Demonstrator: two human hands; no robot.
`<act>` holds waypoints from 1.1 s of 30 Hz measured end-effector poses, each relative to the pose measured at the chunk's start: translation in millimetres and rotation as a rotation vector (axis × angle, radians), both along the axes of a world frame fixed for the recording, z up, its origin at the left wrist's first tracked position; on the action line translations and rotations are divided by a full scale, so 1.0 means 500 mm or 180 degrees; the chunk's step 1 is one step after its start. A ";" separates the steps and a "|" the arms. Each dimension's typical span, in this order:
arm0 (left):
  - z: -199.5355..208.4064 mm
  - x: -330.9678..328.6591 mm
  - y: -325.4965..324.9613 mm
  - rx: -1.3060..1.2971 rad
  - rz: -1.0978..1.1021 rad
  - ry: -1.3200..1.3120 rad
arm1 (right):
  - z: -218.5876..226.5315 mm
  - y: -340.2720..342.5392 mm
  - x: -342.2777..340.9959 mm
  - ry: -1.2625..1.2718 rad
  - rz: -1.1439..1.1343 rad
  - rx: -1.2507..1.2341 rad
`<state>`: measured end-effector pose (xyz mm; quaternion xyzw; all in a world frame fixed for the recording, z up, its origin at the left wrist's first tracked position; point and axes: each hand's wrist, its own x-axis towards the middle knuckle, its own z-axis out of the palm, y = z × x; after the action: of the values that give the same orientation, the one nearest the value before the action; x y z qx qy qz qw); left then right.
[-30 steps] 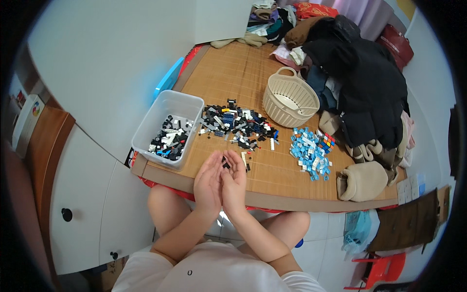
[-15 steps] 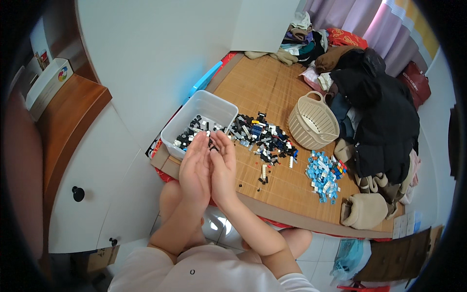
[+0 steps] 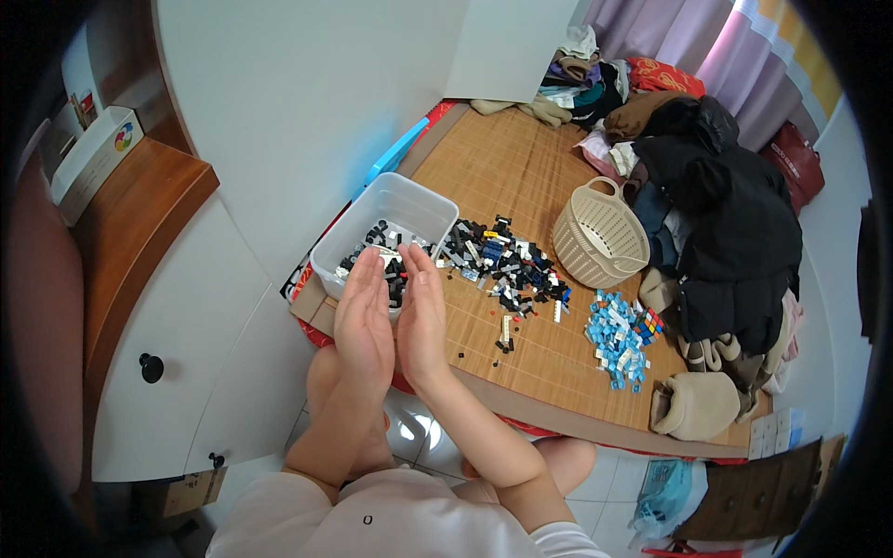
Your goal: The person sits at a table and assembles small plastic bricks by hand, picking pieces from piles and a container and connecting them into a small structure. The person repeatedly picks, aligns, and snaps bricks together, occasionally placing the growing assembly back on the table.
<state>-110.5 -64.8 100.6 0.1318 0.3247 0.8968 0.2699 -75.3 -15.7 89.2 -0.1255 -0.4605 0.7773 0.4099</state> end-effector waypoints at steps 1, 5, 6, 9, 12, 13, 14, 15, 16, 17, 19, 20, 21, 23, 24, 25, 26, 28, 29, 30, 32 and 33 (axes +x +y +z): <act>-0.004 -0.001 0.000 0.0016 0.0013 0.0035 | 0.003 0.000 0.002 0.0045 -0.0004 -0.0015; 0.001 0.012 -0.001 0.0115 0.0045 -0.0067 | 0.007 0.002 0.025 0.0054 -0.0005 -0.0141; 0.000 0.018 -0.003 0.0097 -0.0071 -0.0060 | 0.000 0.005 0.038 -0.0029 -0.0054 -0.0057; -0.006 0.047 -0.015 -0.0014 -0.0471 0.0054 | -0.034 0.022 0.095 -0.0236 -0.0333 0.0014; -0.058 0.061 -0.011 -0.0932 -0.1249 0.0911 | -0.110 0.060 0.172 -0.0443 -0.0671 -0.0144; -0.076 0.069 -0.005 -0.1248 -0.1287 0.1327 | -0.123 0.068 0.201 -0.0565 -0.0777 -0.0288; -0.103 0.072 -0.003 -0.1481 -0.1391 0.1774 | -0.135 0.074 0.228 -0.0685 -0.0880 -0.0434; -0.134 0.073 -0.001 -0.1695 -0.1502 0.2233 | -0.151 0.080 0.252 -0.0770 -0.1065 -0.0515; -0.153 0.077 0.001 -0.1910 -0.1598 0.2702 | -0.162 0.087 0.272 -0.0910 -0.1099 -0.0511; -0.165 0.087 0.002 -0.2115 -0.1404 0.2913 | -0.171 0.094 0.292 -0.1050 -0.1128 -0.0507; -0.184 0.091 0.006 -0.2475 -0.1089 0.3860 | -0.179 0.106 0.320 -0.1366 -0.1245 -0.0464; -0.191 0.093 0.009 -0.2641 -0.0907 0.4331 | -0.181 0.109 0.328 -0.1472 -0.1284 -0.0390; -0.193 0.097 0.016 -0.2577 -0.0870 0.4421 | -0.180 0.113 0.334 -0.1570 -0.1321 -0.0312; -0.196 0.105 0.032 -0.2450 -0.0792 0.4591 | -0.180 0.119 0.340 -0.1701 -0.1306 -0.0258; -0.199 0.112 0.044 -0.2400 -0.0670 0.4691 | -0.181 0.121 0.337 -0.1728 -0.1260 -0.0280; -0.201 0.123 0.058 -0.2350 -0.0547 0.4788 | -0.184 0.122 0.334 -0.1756 -0.1212 -0.0302; -0.203 0.133 0.071 -0.2298 -0.0423 0.4882 | -0.192 0.125 0.331 -0.1736 -0.1174 -0.0230; -0.200 0.151 0.098 -0.2151 -0.0368 0.4877 | -0.195 0.129 0.317 -0.1698 -0.1093 -0.0080; -0.200 0.153 0.109 -0.2080 -0.0340 0.4871 | -0.191 0.133 0.316 -0.1792 -0.0971 -0.0199; -0.206 0.151 0.122 -0.2077 -0.0538 0.4558 | -0.189 0.140 0.312 -0.1793 -0.0938 -0.0169; -0.221 0.140 0.149 -0.2068 -0.0914 0.3922 | -0.190 0.157 0.302 -0.1794 -0.0860 -0.0108; -0.226 0.136 0.161 -0.2133 -0.0955 0.3523 | -0.193 0.168 0.298 -0.1686 -0.1065 0.0037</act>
<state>-42.7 15.9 -12.5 0.5256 0.6549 0.5000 0.2116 73.5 68.2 -7.5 -0.3953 -0.5287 0.6366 0.3986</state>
